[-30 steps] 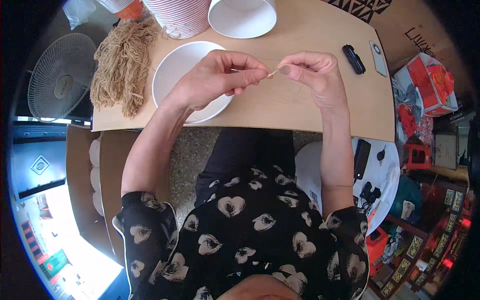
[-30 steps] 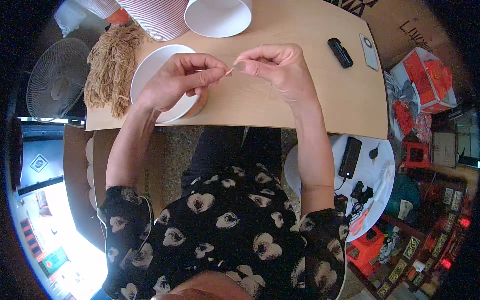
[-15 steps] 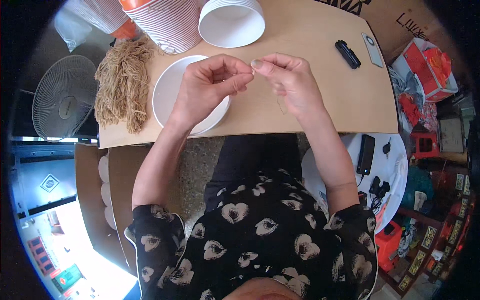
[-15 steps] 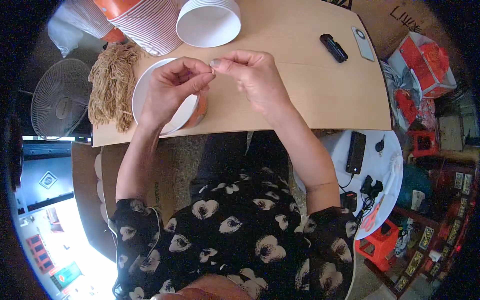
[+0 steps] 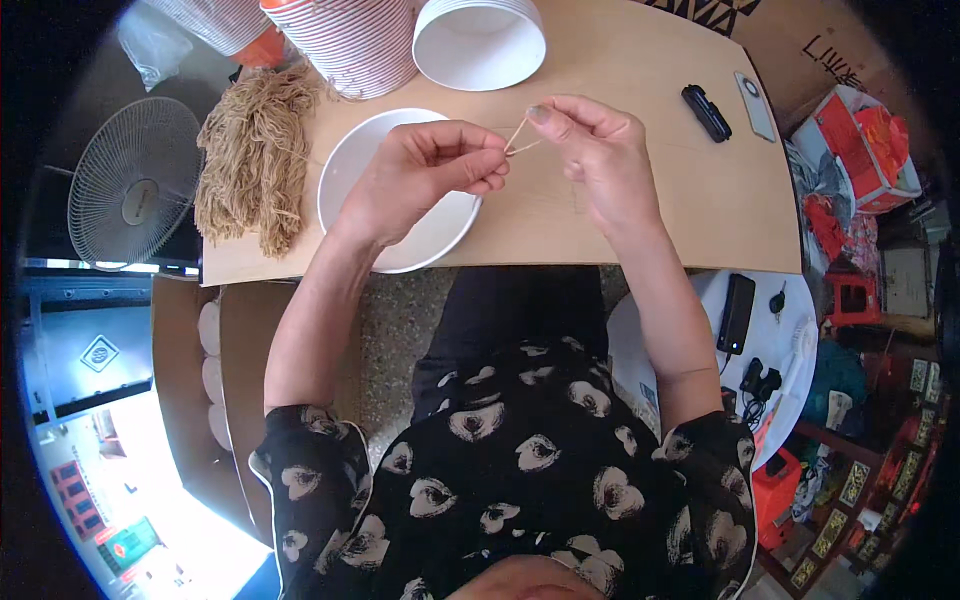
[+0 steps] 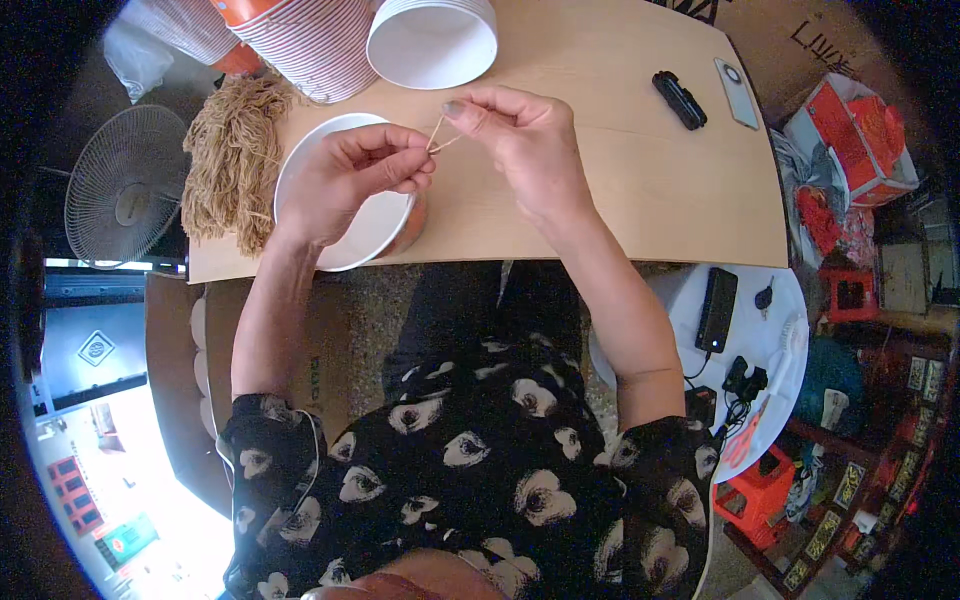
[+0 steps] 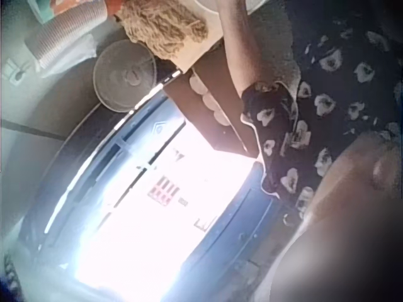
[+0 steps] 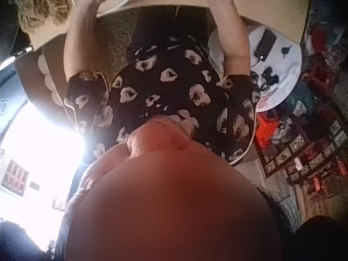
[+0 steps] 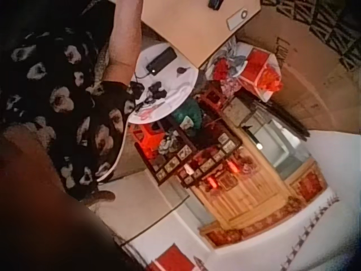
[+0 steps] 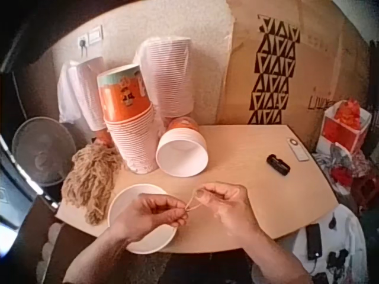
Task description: Attaching a string handle to a paper cup by threading it through holes and tying knots.
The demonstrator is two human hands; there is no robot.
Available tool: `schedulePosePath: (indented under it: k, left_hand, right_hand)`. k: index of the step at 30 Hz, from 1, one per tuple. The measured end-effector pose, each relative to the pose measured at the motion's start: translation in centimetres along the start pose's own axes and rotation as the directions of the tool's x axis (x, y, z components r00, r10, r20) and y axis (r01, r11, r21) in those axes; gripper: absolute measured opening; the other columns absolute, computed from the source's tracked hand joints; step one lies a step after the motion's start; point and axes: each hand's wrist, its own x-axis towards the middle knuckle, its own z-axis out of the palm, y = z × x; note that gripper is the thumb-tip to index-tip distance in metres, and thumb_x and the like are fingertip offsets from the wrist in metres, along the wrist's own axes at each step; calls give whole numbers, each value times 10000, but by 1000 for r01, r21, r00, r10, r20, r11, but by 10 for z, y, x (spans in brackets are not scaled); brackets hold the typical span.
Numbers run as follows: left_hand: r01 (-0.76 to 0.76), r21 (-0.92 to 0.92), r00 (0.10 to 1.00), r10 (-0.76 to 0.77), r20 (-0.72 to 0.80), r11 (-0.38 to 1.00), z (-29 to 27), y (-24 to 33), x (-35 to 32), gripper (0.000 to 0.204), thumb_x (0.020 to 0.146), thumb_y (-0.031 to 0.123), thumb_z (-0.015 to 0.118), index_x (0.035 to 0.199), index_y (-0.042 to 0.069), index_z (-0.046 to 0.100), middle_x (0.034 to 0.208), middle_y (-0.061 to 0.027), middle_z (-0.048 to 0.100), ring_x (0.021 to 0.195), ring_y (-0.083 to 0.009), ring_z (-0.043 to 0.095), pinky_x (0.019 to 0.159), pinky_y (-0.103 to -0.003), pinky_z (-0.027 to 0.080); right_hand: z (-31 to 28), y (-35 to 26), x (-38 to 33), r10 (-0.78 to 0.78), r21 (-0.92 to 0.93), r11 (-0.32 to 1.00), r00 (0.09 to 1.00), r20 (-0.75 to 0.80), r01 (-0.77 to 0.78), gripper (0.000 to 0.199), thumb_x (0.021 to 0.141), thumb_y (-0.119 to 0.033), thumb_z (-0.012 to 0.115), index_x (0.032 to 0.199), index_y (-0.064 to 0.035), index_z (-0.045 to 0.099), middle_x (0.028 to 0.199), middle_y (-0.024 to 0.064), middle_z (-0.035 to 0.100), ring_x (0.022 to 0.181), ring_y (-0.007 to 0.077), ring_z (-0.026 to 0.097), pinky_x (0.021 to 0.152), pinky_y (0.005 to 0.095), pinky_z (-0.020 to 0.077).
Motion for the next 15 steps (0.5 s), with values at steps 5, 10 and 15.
schedulePosePath:
  k: [5, 10, 15]
  left_hand:
    - [-75, 9, 997, 75, 27, 997, -2, -7, 0, 211, 916, 79, 666, 1100, -23, 679, 947, -70, 702, 850, -106, 661, 780, -242, 542]
    - [-142, 50, 988, 145, -54, 989, 4, -7, 3, 221, 890, 37, 686, 1106, -11, 671, 944, -63, 703, 841, -95, 657, 770, -232, 538]
    - [-229, 30, 961, 231, -151, 973, 8, -7, 4, 315, 858, 18, 716, 1150, -6, 601, 938, -63, 693, 825, -82, 648, 738, -214, 535]
  right_hand:
    - [1, 2, 2, 197, 126, 971, 979, 60, -203, 193, 870, -158, 730, 992, -11, 706, 605, -90, 454, 487, -1, 296, 437, 195, 203]
    - [2, 12, -1, 283, 282, 904, 945, 166, -321, 169, 860, -153, 728, 954, -15, 705, 623, -67, 502, 473, 5, 309, 433, 189, 222]
    - [8, 13, -4, 308, 272, 903, 942, 133, -333, 134, 873, -143, 714, 945, -32, 689, 580, -93, 418, 468, 3, 277, 434, 191, 213]
